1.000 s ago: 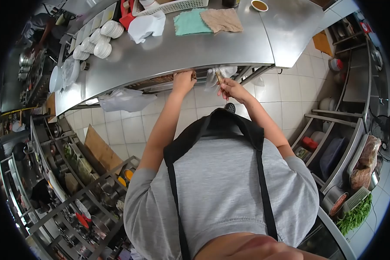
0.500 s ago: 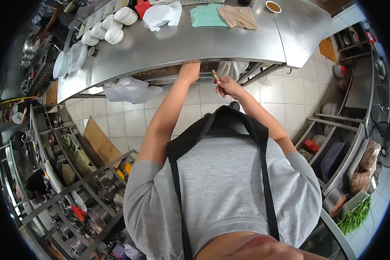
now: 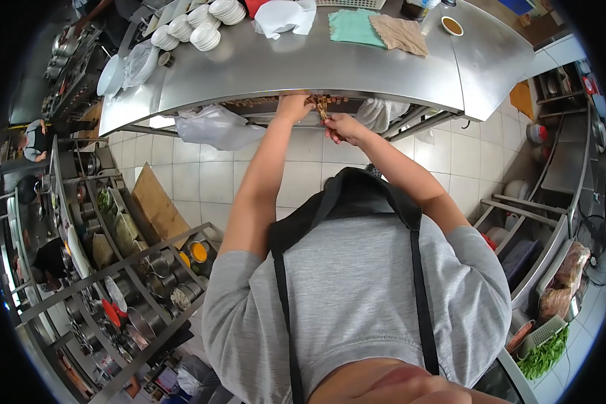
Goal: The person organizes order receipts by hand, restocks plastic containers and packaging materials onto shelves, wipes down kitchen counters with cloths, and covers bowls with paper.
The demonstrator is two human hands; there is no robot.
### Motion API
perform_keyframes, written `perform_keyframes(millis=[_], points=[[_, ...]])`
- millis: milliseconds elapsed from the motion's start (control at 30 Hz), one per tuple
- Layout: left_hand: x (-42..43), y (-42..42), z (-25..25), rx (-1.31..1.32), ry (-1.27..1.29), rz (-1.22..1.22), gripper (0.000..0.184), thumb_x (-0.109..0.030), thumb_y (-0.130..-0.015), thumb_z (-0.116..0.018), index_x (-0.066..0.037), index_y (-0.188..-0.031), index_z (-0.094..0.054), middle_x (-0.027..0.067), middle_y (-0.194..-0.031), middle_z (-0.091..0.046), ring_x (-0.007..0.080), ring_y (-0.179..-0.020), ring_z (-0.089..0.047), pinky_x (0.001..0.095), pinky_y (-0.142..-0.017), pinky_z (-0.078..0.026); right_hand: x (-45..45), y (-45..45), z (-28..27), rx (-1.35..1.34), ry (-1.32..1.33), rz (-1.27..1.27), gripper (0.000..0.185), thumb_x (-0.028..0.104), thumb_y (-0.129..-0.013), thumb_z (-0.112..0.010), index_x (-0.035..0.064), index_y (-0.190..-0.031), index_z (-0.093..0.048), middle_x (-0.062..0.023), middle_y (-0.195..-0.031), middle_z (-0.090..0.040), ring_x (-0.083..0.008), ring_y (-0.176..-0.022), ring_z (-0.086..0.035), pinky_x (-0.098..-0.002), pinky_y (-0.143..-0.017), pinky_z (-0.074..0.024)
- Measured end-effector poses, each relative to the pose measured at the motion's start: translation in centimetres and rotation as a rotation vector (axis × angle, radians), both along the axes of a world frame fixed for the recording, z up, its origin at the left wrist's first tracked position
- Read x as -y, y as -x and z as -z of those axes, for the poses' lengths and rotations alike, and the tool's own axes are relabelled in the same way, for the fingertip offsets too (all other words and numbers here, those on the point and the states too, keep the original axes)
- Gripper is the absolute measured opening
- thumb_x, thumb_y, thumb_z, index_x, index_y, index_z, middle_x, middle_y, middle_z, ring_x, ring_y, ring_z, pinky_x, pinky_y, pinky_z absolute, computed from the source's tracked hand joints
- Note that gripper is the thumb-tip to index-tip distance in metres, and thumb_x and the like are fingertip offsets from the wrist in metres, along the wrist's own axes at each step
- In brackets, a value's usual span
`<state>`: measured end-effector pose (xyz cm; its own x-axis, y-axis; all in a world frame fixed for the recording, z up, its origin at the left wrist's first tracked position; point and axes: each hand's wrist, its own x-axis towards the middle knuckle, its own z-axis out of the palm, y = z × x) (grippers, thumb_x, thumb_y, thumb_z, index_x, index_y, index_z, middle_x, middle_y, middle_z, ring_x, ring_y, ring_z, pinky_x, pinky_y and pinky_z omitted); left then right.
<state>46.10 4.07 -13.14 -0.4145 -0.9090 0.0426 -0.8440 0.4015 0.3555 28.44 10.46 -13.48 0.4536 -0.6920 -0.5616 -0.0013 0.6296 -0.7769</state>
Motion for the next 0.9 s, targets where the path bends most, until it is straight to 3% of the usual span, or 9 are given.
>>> perform_keyframes(millis=[367, 500, 533, 567, 700, 800, 833, 867, 900], points=[[-0.6, 0.6, -0.8, 0.097, 0.011, -0.013, 0.024, -0.021, -0.075, -0.060, -0.009, -0.096, -0.061, 0.0120, -0.097, -0.062, 0.0298, -0.094, -0.057, 0.0421, -0.085, -0.039, 2.2, -3.4, 1.7, -0.125, 0.009, 0.149, 0.016, 0.014, -0.092, -0.041, 0.0019, -0.098, -0.049, -0.0090, -0.070, -0.059, -0.0151, -0.046, -0.051, -0.0290, -0.041, -0.0439], [-0.8, 1.0, -0.3, 0.073, 0.172, -0.020, 0.031, -0.022, -0.076, -0.060, -0.008, -0.104, -0.058, 0.0137, -0.096, -0.062, 0.0308, -0.095, -0.056, 0.0437, -0.086, -0.039, 1.3, -2.1, 4.6, -0.159, 0.120, 0.001, 0.020, 0.018, -0.089, -0.045, 0.0020, -0.099, -0.050, -0.0141, -0.081, -0.059, -0.0242, -0.060, -0.063, -0.0343, -0.047, -0.0513], [-0.8, 1.4, -0.6, 0.112, 0.146, -0.030, 0.033, -0.023, -0.076, -0.061, -0.008, -0.104, -0.058, 0.0149, -0.095, -0.062, 0.0313, -0.095, -0.056, 0.0446, -0.086, -0.040, 0.6, -1.3, 5.7, -0.232, 0.212, -0.110, 0.040, 0.037, -0.087, -0.049, -0.0015, -0.096, -0.053, -0.0144, -0.076, -0.060, -0.0236, -0.062, -0.064, -0.0344, -0.046, -0.0507], [-1.2, 2.0, -1.2, 0.147, 0.089, -0.058, 0.032, -0.025, -0.076, -0.061, -0.007, -0.103, -0.059, 0.0158, -0.094, -0.062, 0.0319, -0.093, -0.057, 0.0447, -0.084, -0.041, -0.5, -0.1, 6.6, -0.271, 0.199, -0.148, 0.026, 0.025, -0.085, -0.054, 0.0017, -0.094, -0.056, -0.0109, -0.081, -0.058, -0.0222, -0.065, -0.063, -0.0339, -0.046, -0.0508], [-2.7, 1.9, -0.1, 0.037, 0.305, 0.051, 0.048, -0.026, -0.073, -0.065, 0.000, -0.112, -0.053, 0.0199, -0.105, -0.058, 0.0349, -0.100, -0.053, 0.0445, -0.087, -0.038, -5.3, 9.9, 13.3, -0.557, 0.221, -0.472, 0.033, 0.031, -0.083, -0.055, 0.0020, -0.099, -0.060, -0.0100, -0.072, -0.063, -0.0212, -0.060, -0.062, -0.0323, -0.049, -0.0493], [-6.3, 3.1, -0.3, -0.039, 0.415, -0.020, 0.058, -0.012, -0.068, -0.059, 0.006, -0.120, -0.043, 0.0236, -0.120, -0.047, 0.0375, -0.115, -0.042, 0.0475, -0.103, -0.026, -12.3, 22.5, 17.0, -0.887, 0.182, -0.164, 0.043, 0.038, -0.082, -0.050, -0.0029, -0.079, -0.063, -0.0141, -0.062, -0.063, -0.0247, -0.055, -0.062, -0.0381, -0.057, -0.0496], [-7.1, 2.9, 1.9, -0.064, 0.515, -0.029, 0.058, -0.012, -0.067, -0.058, 0.006, -0.120, -0.043, 0.0232, -0.120, -0.047, 0.0367, -0.114, -0.043, 0.0471, -0.102, -0.027, -14.9, 26.7, 19.1, -1.022, 0.182, -0.077, 0.041, 0.035, -0.080, -0.052, -0.0034, -0.077, -0.064, -0.0144, -0.066, -0.064, -0.0272, -0.056, -0.062, -0.0396, -0.060, -0.0496], [-7.8, 2.9, 4.2, -0.122, 0.494, -0.080, 0.060, -0.013, -0.066, -0.058, 0.005, -0.121, -0.042, 0.0226, -0.121, -0.047, 0.0366, -0.114, -0.043, 0.0470, -0.102, -0.027, -18.0, 30.1, 20.0, -0.953, -0.045, 0.344, 0.040, 0.036, -0.078, -0.055, -0.0026, -0.075, -0.066, -0.0162, -0.069, -0.064, -0.0283, -0.059, -0.062, -0.0413, -0.065, -0.0494], [-8.7, 3.3, 6.7, -0.178, 0.466, -0.133, 0.062, -0.014, -0.066, -0.059, 0.005, -0.122, -0.041, 0.0221, -0.121, -0.047, 0.0364, -0.115, -0.043, 0.0470, -0.103, -0.026, -20.1, 34.2, 21.9, -1.053, -0.058, 0.318, 0.039, 0.036, -0.077, -0.059, -0.0021, -0.080, -0.067, -0.0188, -0.074, -0.064, -0.0273, -0.066, -0.063, -0.0417, -0.069, -0.0493]])
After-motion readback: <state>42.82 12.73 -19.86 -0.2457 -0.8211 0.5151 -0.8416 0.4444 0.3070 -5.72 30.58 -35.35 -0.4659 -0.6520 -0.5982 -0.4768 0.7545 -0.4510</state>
